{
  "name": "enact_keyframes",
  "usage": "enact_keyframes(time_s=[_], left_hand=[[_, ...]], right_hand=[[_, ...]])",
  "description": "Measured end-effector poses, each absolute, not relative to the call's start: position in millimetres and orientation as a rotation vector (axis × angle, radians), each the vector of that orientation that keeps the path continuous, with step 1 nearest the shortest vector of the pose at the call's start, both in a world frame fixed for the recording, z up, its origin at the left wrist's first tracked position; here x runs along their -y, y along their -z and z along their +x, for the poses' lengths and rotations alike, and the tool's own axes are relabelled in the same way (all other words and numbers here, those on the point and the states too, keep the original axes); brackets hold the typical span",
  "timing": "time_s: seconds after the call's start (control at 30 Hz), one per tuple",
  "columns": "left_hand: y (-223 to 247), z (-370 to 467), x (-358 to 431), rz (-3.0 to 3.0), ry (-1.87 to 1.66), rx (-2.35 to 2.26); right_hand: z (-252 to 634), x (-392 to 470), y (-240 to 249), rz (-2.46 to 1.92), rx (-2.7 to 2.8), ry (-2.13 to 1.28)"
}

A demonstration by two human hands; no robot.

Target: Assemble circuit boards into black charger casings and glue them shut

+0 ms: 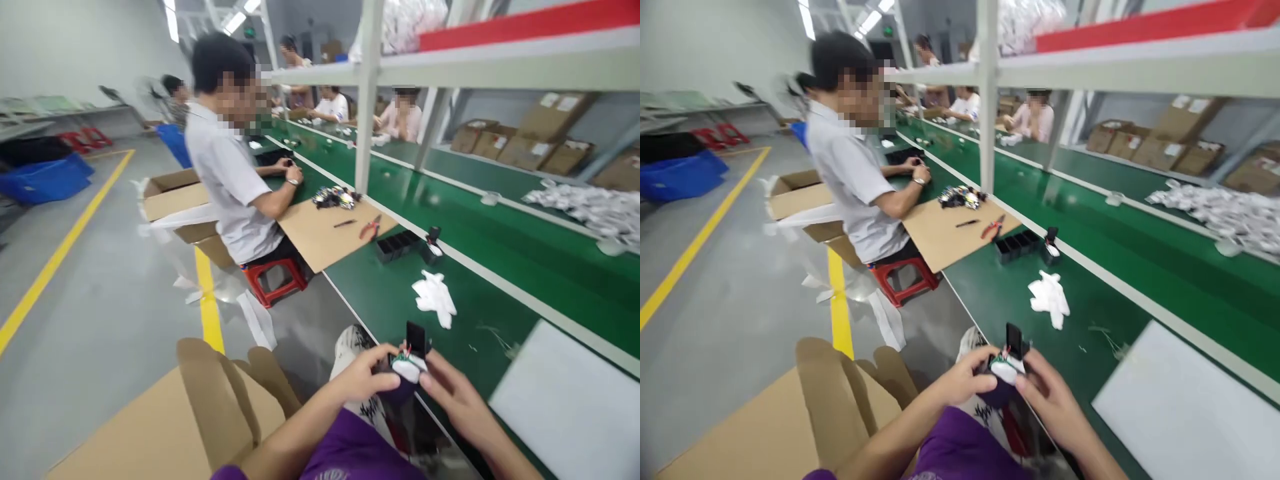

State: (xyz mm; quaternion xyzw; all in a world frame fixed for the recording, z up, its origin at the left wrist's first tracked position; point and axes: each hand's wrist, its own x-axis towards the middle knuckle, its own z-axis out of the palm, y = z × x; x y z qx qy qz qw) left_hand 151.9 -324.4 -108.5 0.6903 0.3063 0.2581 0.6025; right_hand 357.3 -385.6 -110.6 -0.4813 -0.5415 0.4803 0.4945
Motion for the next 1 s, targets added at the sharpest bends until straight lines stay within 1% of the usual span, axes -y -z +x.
enact_keyframes(time_s=[0.07,0.13,0.2,0.27,0.43,0.57,0.67,0.8,0.9,1.0], left_hand=[[90,177,315,1.799,-0.699,-0.649],[74,209,307,2.036,-0.89,-0.522],[65,244,303,2.264,-1.046,-0.36],[62,277,305,2.408,-1.118,-0.205],[65,347,324,2.462,-1.136,0.036],[64,383,337,2.389,-1.081,0.156],[63,394,341,2.418,-0.986,0.139],[60,394,338,2.524,-0.873,0.041],[57,395,335,2.528,-0.88,0.044],[56,397,336,2.507,-0.926,0.071]], right_hand=[[376,386,83,-1.156,1.244,-1.014],[399,394,60,-1.198,1.243,-0.867],[419,411,45,-1.277,1.236,-0.742],[433,432,39,-1.339,1.187,-0.636],[455,477,47,-1.434,0.989,-0.336],[472,497,60,-1.454,0.886,-0.177],[479,504,67,-1.401,0.882,-0.085],[479,510,63,-1.342,0.835,0.01],[478,512,60,-1.309,0.82,-0.004],[477,512,62,-1.29,0.924,0.019]])
